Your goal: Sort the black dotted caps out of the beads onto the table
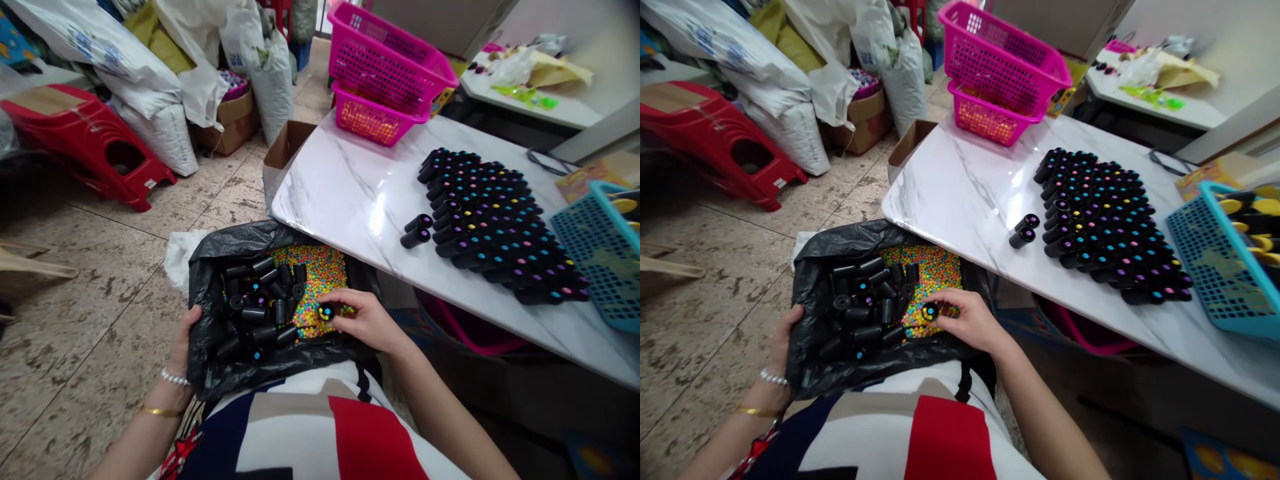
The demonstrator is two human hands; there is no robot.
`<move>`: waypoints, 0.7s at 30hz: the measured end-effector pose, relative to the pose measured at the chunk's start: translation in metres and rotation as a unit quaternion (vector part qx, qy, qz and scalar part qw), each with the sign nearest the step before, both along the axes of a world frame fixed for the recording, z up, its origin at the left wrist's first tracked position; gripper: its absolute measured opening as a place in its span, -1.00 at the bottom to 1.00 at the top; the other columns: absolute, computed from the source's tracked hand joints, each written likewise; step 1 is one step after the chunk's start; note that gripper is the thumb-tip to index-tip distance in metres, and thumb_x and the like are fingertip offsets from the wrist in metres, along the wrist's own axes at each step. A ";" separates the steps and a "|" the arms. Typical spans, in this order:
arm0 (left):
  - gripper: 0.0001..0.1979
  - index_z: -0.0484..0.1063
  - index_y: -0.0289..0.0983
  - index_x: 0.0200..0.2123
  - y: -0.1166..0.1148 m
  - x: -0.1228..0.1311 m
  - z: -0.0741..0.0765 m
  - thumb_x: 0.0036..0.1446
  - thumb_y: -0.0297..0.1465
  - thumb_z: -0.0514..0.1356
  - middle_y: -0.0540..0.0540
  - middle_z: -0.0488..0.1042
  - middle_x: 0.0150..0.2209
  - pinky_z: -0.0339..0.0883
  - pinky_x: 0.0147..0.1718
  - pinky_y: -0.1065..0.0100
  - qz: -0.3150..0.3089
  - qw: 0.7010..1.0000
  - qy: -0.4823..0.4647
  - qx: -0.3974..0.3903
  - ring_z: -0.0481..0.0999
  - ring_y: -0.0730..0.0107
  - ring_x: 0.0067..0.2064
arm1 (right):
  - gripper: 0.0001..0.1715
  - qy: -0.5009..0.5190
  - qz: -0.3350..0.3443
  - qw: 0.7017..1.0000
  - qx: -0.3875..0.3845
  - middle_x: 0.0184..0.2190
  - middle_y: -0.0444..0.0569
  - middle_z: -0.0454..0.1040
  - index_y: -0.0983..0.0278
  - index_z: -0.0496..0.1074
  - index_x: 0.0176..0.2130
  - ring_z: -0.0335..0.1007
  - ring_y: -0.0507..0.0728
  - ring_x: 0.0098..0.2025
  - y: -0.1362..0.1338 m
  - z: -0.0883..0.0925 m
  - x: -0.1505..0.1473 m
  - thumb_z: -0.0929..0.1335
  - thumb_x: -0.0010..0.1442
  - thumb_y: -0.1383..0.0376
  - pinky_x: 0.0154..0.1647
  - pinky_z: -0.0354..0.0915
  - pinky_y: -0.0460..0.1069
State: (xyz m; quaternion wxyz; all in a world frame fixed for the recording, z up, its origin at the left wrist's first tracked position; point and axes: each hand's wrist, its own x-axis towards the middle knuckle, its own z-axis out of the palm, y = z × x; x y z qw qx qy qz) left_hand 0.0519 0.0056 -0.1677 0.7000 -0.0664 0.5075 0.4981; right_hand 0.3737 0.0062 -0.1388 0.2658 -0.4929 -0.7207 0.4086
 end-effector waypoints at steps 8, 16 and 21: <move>-0.74 0.53 -0.33 -0.21 0.000 0.000 0.003 0.10 -0.45 0.08 -0.18 0.65 -0.36 0.47 -0.05 0.17 0.013 1.000 0.025 0.001 0.62 0.05 -0.15 | -0.62 0.003 -0.045 0.998 0.043 -0.11 -0.06 0.52 0.19 0.46 -0.04 0.46 0.11 -0.10 -0.004 0.006 0.003 0.39 0.11 0.39 -0.05 0.37 0.01; -0.71 0.52 -0.33 -0.17 0.003 0.000 -0.001 0.02 -0.41 0.15 -0.17 0.65 -0.34 0.48 -0.07 0.11 0.020 0.998 0.053 0.022 0.62 0.01 -0.14 | -0.75 -0.354 0.100 0.903 0.221 -0.17 0.17 0.50 0.34 0.46 -0.09 0.34 0.25 -0.14 0.008 -0.011 -0.002 0.25 0.27 0.42 -0.07 0.35 0.16; -0.73 0.51 -0.37 -0.19 0.000 -0.004 -0.008 -0.01 -0.42 0.20 -0.18 0.65 -0.36 0.47 -0.06 0.11 0.015 0.997 0.066 0.039 0.63 0.03 -0.20 | -0.71 -0.270 0.124 0.939 0.173 -0.15 0.09 0.50 0.30 0.44 -0.07 0.36 0.20 -0.11 0.007 -0.009 -0.002 0.30 0.21 0.46 -0.04 0.35 0.11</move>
